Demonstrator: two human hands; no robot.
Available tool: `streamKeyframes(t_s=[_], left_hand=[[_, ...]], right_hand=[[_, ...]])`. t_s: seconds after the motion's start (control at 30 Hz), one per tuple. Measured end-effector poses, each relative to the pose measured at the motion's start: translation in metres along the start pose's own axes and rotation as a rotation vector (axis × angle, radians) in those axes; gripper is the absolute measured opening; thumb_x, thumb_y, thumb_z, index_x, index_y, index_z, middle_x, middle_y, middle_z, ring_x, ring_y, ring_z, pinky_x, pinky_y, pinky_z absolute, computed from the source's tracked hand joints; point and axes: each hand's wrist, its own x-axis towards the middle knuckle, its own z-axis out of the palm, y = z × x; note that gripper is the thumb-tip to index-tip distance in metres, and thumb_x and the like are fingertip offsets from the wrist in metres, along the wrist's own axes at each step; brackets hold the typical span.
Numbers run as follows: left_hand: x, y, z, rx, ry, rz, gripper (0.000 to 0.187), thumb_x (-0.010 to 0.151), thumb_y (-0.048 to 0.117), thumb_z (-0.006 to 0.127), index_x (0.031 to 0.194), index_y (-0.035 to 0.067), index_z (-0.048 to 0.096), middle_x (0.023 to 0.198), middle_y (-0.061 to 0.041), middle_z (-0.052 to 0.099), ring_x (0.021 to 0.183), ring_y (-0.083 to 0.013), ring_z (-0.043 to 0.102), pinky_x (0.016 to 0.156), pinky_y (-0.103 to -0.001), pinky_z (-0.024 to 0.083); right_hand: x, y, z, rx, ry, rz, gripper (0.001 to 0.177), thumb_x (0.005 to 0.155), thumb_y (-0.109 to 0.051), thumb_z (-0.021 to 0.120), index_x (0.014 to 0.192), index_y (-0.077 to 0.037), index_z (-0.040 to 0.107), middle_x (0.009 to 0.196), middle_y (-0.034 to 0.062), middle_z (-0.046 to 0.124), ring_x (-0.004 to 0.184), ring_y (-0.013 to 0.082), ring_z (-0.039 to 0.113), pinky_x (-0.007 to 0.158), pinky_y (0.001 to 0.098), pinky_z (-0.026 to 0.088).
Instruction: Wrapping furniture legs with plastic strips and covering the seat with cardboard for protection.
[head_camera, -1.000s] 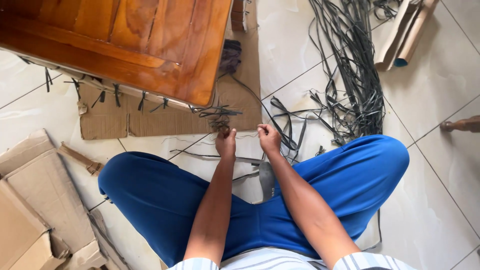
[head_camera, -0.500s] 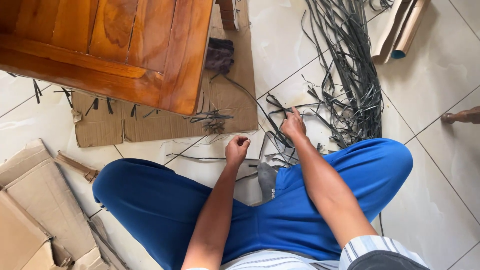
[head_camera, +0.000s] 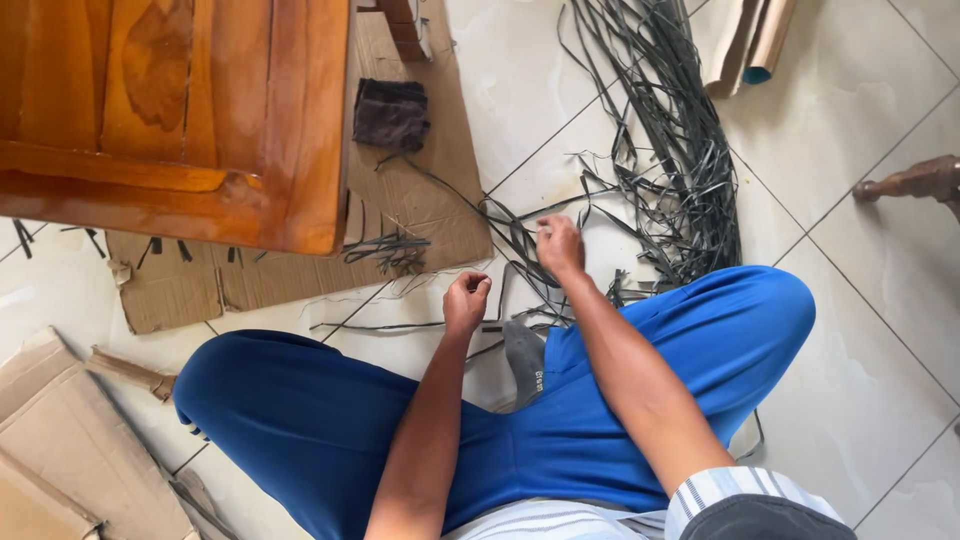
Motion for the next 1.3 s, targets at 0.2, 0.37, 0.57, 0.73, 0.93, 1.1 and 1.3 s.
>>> streamKeyframes(t_s=[0.2,0.37,0.57,0.73,0.93,1.1,1.3], left_hand=[[-0.001,0.006,0.005,0.031,-0.022,0.01,0.032,0.088,0.044,0.068,0.113,0.026,0.076,0.109,-0.001,0.078,0.113,-0.0237,0.071,0.103,-0.042,0.051],[0.004,0.001,0.007,0.061,-0.026,0.01,0.032,0.087,0.046,0.068,0.112,0.028,0.076,0.107,0.0,0.078,0.113,-0.0237,0.071,0.103,-0.042,0.051],[0.009,0.002,0.006,0.089,-0.024,-0.004,0.032,0.087,0.047,0.068,0.112,0.029,0.076,0.108,0.0,0.078,0.113,-0.0235,0.071,0.103,-0.043,0.051],[0.008,0.003,0.008,0.104,-0.041,-0.001,0.033,0.087,0.047,0.067,0.113,0.028,0.077,0.108,-0.001,0.078,0.114,-0.0244,0.071,0.103,-0.043,0.051],[0.005,0.006,0.01,0.105,-0.025,0.038,0.032,0.088,0.044,0.067,0.112,0.025,0.077,0.107,-0.004,0.078,0.112,-0.0269,0.072,0.102,-0.045,0.052],[-0.002,0.013,0.002,-0.025,0.019,0.069,0.036,0.09,0.045,0.067,0.116,0.022,0.075,0.111,-0.008,0.077,0.113,-0.0289,0.071,0.102,-0.046,0.052],[0.012,0.0,0.003,-0.359,0.117,0.043,0.041,0.092,0.044,0.073,0.121,0.015,0.076,0.088,-0.008,0.076,0.081,-0.017,0.072,0.079,-0.034,0.058]], right_hand=[[0.025,0.067,-0.05,-0.224,0.146,0.38,0.025,0.091,-0.018,0.063,0.112,-0.008,0.073,0.127,0.0122,0.058,0.12,0.0397,0.061,0.107,0.0491,0.044],[0.041,0.08,-0.087,-0.206,-0.115,0.785,0.047,0.097,-0.026,0.054,0.142,-0.014,0.061,0.169,-0.001,0.018,0.136,0.0407,0.054,0.113,0.0578,0.043],[0.048,0.135,-0.067,-0.2,-0.165,0.873,0.053,0.095,-0.023,0.05,0.146,-0.011,0.059,0.17,-0.0022,0.016,0.137,0.0428,0.053,0.119,0.0558,0.036],[0.034,0.082,-0.079,-0.23,0.05,0.789,0.039,0.093,-0.016,0.047,0.125,-0.006,0.068,0.143,0.0054,0.053,0.121,0.0399,0.064,0.11,0.0499,0.046],[0.018,0.005,-0.053,-0.053,0.321,0.262,0.026,0.093,-0.006,0.053,0.103,-0.009,0.077,0.098,0.0215,0.073,0.099,0.0456,0.07,0.09,0.0544,0.054],[-0.015,-0.078,-0.047,0.144,0.033,0.033,0.018,0.088,-0.017,0.07,0.101,-0.024,0.081,0.093,0.0068,0.078,0.096,0.031,0.074,0.086,0.0422,0.058],[-0.053,-0.134,-0.036,0.298,-0.327,0.088,0.019,0.086,-0.017,0.07,0.101,-0.027,0.078,0.092,0.0029,0.079,0.098,0.0286,0.075,0.087,0.0426,0.058]])
